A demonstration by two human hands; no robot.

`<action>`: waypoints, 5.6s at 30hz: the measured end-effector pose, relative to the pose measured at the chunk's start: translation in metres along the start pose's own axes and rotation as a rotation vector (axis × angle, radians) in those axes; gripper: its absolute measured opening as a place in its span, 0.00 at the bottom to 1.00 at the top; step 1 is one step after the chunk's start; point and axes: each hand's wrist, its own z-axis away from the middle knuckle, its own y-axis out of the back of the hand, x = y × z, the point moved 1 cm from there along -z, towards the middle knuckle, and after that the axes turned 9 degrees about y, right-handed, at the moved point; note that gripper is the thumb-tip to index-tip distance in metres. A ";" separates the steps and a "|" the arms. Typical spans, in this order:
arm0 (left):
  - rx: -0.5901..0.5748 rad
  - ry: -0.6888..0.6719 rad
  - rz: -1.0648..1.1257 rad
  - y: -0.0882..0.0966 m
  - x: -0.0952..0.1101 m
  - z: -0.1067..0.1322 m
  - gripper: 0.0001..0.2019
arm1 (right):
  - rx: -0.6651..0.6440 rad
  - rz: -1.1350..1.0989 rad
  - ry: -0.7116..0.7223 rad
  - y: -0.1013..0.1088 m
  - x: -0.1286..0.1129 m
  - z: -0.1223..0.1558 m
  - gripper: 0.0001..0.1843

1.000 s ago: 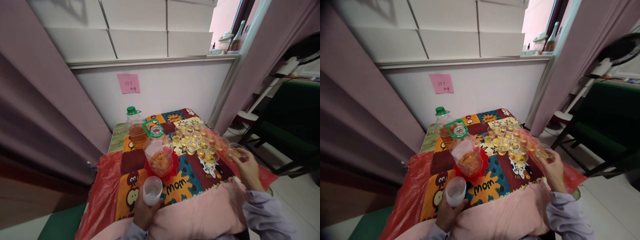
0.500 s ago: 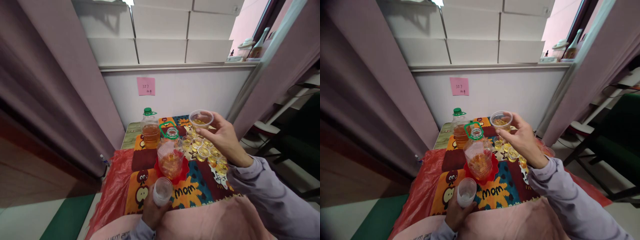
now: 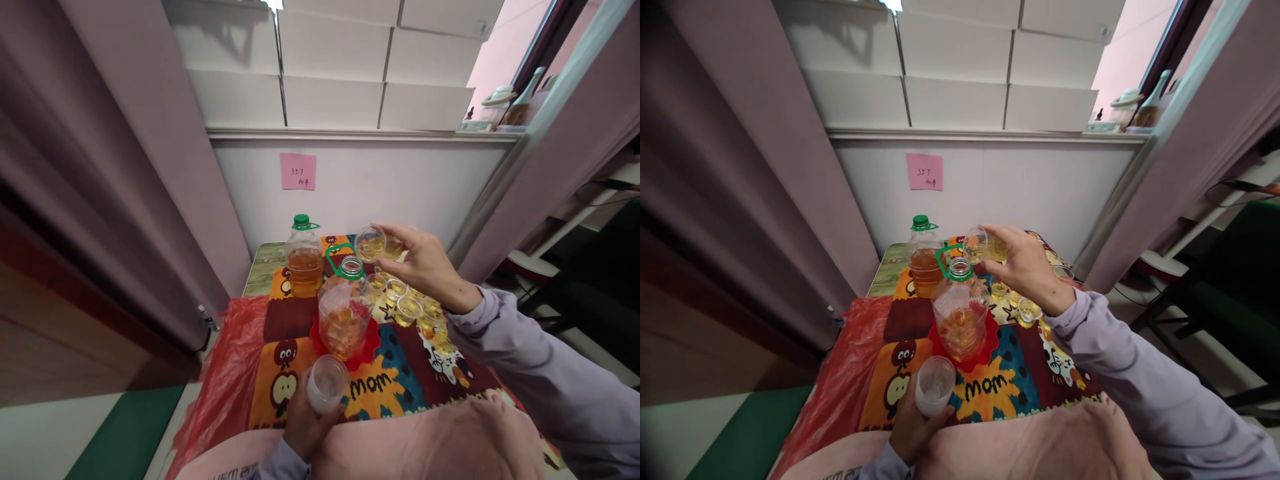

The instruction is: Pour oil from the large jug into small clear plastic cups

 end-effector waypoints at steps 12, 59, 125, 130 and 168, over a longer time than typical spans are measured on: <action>0.029 0.012 0.032 0.000 0.010 0.001 0.28 | -0.024 0.097 0.131 -0.001 -0.003 -0.009 0.31; -0.075 -0.042 0.045 -0.002 0.013 0.001 0.33 | -0.218 -0.372 -0.073 -0.114 -0.109 0.201 0.49; -0.053 0.074 0.037 0.000 0.006 0.002 0.31 | 0.022 0.001 0.016 -0.011 -0.002 -0.004 0.31; -0.040 0.049 0.040 0.000 0.003 0.002 0.29 | 0.025 0.018 0.044 -0.009 -0.002 -0.007 0.31; -0.051 0.057 0.011 0.000 0.003 0.002 0.29 | -0.129 0.165 0.425 -0.008 -0.017 -0.016 0.28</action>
